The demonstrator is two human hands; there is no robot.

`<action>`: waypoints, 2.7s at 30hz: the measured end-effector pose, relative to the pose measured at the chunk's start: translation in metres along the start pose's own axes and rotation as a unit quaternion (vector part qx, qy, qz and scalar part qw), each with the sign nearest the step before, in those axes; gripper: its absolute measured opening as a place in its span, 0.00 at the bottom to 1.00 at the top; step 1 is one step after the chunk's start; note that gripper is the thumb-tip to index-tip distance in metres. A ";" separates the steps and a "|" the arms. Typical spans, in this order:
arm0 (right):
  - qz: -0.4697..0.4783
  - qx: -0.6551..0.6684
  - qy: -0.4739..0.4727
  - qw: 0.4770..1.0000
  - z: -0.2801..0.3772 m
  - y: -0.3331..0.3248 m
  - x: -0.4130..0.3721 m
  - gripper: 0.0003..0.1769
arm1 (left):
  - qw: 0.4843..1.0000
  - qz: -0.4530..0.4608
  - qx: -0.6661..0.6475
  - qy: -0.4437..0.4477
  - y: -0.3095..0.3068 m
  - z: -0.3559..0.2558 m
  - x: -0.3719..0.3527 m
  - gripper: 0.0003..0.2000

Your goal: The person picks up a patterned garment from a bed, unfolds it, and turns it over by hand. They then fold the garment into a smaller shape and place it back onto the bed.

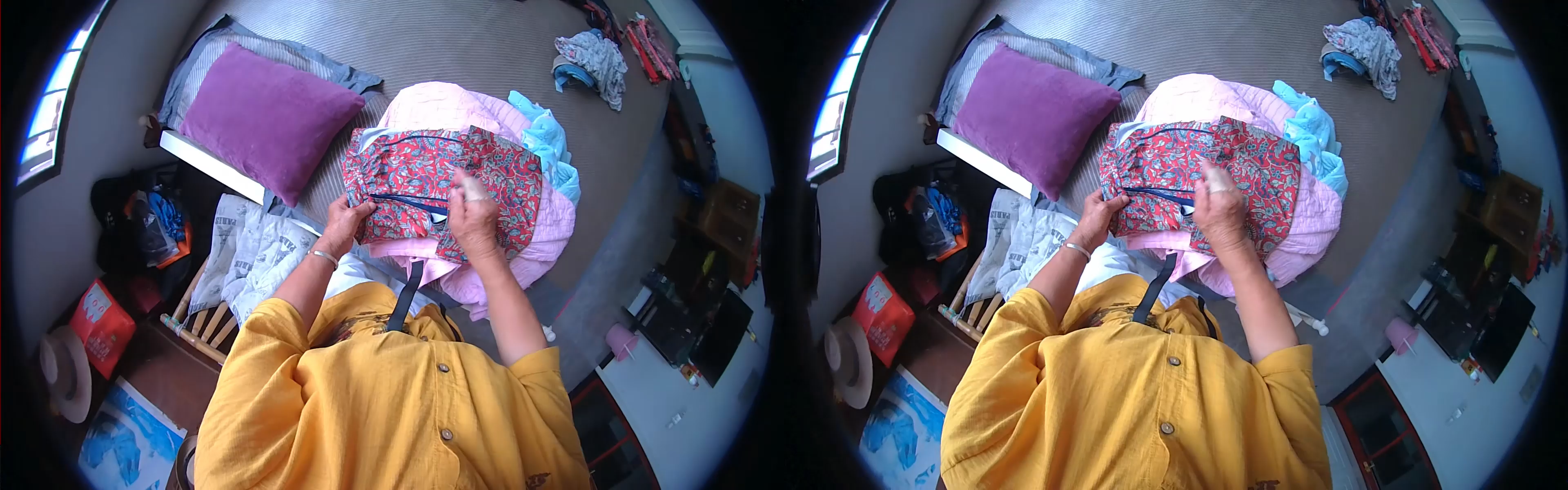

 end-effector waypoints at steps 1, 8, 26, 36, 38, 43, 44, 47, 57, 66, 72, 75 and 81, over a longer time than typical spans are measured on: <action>0.024 0.016 0.000 1.000 0.009 0.005 -0.007 0.19 | 1.000 -0.002 -0.004 -0.006 0.000 -0.001 0.000 0.12; 0.120 -0.018 -0.058 0.991 0.069 0.056 -0.045 0.35 | 0.999 -0.037 0.020 -0.030 0.010 -0.018 -0.011 0.05; 0.023 -0.007 -0.132 0.991 0.072 0.055 -0.032 0.10 | 0.975 -0.046 -0.214 -0.033 0.005 -0.027 0.061 0.04; -0.127 0.302 0.122 0.937 0.015 -0.035 -0.093 0.11 | 0.974 0.095 0.078 0.192 0.178 -0.108 -0.033 0.07; -0.142 0.411 0.242 0.868 -0.005 -0.049 -0.116 0.11 | 0.953 0.151 0.134 0.224 0.236 -0.086 -0.039 0.12; -0.240 0.542 0.428 0.682 -0.097 -0.018 -0.175 0.09 | 0.940 0.194 0.239 0.148 0.287 -0.027 -0.035 0.23; -0.222 0.537 0.432 0.690 -0.103 -0.022 -0.174 0.10 | 0.940 0.181 0.234 0.171 0.276 -0.015 -0.020 0.24; -0.166 0.517 0.442 0.714 -0.108 -0.029 -0.175 0.12 | 0.810 0.047 0.380 0.443 0.222 -0.015 -0.028 0.21; -0.303 0.222 0.311 0.873 -0.126 -0.049 -0.155 0.23 | 0.931 0.010 0.341 0.130 0.158 0.035 -0.032 0.23; -0.131 0.572 0.373 0.719 -0.130 -0.028 -0.154 0.20 | 0.987 0.153 0.046 -0.024 0.182 0.031 -0.059 0.14; -0.082 0.683 0.361 0.630 -0.121 -0.045 -0.160 0.23 | 0.982 0.164 0.062 -0.074 0.163 0.051 -0.058 0.11; -0.084 0.705 0.406 0.575 -0.107 -0.051 -0.158 0.23 | 0.980 0.163 0.077 -0.088 0.157 0.060 -0.059 0.09; -0.111 0.675 0.362 0.633 -0.109 -0.052 -0.159 0.15 | 0.947 0.239 0.127 -0.176 0.161 0.052 -0.072 0.09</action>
Point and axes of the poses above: each hand's wrist, its own x-axis towards the middle knuckle, its own y-axis out of the palm, z = x × y, the point moved 5 cm from there along x, towards the middle knuckle, and after that the axes turned 1 degree about y, right-handed, at the moved point
